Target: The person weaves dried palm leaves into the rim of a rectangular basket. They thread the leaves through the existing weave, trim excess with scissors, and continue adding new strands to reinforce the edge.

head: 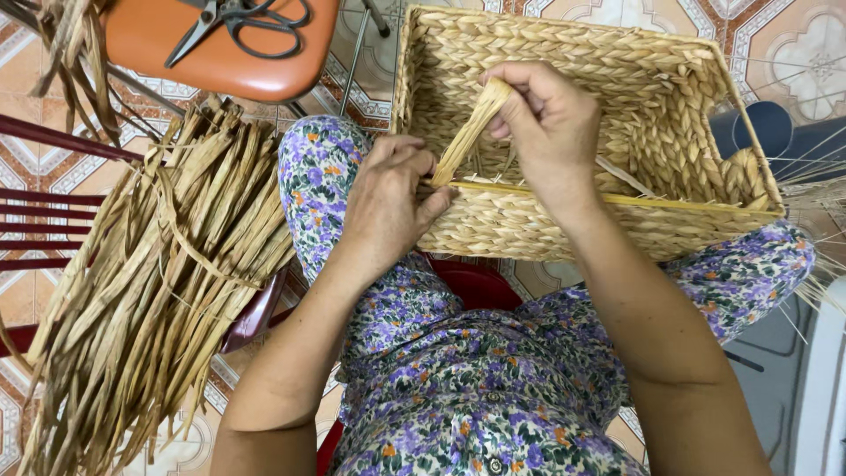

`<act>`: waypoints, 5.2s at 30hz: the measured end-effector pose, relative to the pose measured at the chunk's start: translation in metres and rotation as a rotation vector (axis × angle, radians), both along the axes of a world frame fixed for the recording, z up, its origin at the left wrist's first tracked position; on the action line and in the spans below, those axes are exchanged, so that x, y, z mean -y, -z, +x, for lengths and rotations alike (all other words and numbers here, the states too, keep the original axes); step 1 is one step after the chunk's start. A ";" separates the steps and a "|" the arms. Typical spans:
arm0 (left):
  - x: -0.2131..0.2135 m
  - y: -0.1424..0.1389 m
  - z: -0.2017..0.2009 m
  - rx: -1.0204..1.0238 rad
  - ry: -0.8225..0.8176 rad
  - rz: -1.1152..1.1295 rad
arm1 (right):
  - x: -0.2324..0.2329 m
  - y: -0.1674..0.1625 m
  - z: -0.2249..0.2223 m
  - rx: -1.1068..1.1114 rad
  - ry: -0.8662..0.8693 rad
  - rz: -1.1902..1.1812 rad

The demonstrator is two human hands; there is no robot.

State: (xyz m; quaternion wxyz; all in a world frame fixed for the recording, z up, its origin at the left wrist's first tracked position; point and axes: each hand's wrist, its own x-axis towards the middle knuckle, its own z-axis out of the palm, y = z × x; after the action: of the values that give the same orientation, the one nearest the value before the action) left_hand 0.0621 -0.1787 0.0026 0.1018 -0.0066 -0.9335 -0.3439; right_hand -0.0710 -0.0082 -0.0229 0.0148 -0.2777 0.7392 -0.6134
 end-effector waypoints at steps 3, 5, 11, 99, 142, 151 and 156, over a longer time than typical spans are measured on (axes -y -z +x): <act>-0.001 -0.001 0.000 0.001 -0.009 -0.004 | 0.003 -0.001 0.006 0.078 -0.022 -0.011; -0.002 -0.001 0.000 -0.003 -0.017 0.006 | 0.003 -0.003 0.008 0.110 -0.035 0.091; -0.004 -0.001 -0.002 0.035 -0.030 0.009 | 0.003 -0.004 0.006 0.262 -0.098 0.214; -0.013 0.004 0.000 -0.032 0.002 0.036 | -0.002 -0.002 -0.003 -0.001 -0.184 0.282; 0.003 -0.001 -0.003 -0.045 0.138 0.208 | -0.079 0.048 0.088 -0.030 -0.261 -0.174; -0.013 0.011 0.009 -0.200 0.113 -0.183 | -0.062 -0.015 0.116 -0.465 -0.246 0.100; -0.006 0.003 0.004 -0.061 0.149 0.034 | -0.042 -0.037 0.079 -0.332 -0.154 0.078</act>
State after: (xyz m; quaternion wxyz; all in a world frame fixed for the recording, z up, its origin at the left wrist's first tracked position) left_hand 0.0657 -0.1722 0.0000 0.1042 -0.0848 -0.9209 -0.3659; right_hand 0.0075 0.0342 0.0145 -0.0497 -0.4300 0.7313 -0.5271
